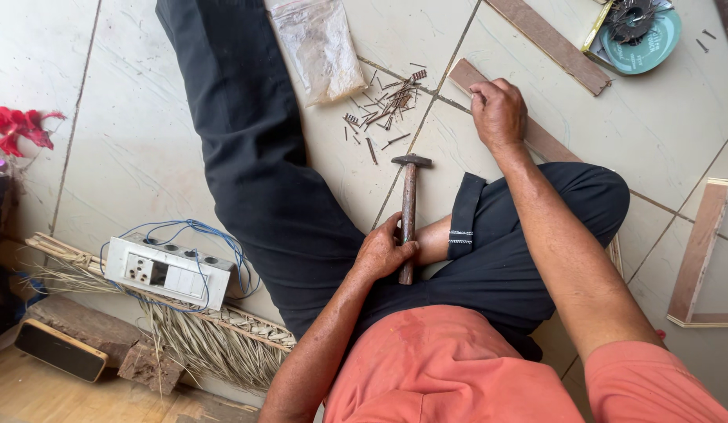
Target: The person sits on the floor and uses a hammer to drive nails into small wooden strips, joining them to form rectangular frames. They repeatedly pick up nails, position the wood pieces, and hammer them together.
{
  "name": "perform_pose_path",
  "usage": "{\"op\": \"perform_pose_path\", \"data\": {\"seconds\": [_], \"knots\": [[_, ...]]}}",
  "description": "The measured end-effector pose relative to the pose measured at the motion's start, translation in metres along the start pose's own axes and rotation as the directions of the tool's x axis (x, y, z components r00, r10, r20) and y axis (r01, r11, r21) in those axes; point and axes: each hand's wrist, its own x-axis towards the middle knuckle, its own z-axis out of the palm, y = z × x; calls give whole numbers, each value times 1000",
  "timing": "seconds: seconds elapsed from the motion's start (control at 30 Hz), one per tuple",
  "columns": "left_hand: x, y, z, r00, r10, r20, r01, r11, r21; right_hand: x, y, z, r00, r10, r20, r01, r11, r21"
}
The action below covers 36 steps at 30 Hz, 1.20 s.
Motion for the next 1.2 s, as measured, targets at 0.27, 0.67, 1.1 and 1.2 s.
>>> {"op": "perform_pose_path", "data": {"seconds": [0.27,0.67,1.1,1.2], "knots": [[2,1,3,1000,-10,-13,10,1000,-4,21,-3,2,892,-414,181,446,873,-199],[4,-1,5,1000,10,-21,-10,1000,-10,37,15,9,924,-379,59,381,887,-261],[4,0,4,1000,-27,-9,27,1000,3,36,20,7,941,-332,71,339,922,-184],[5,-1,5,999,-37,-4,37,999,6,36,18,8,953,-303,24,303,948,-94]]}}
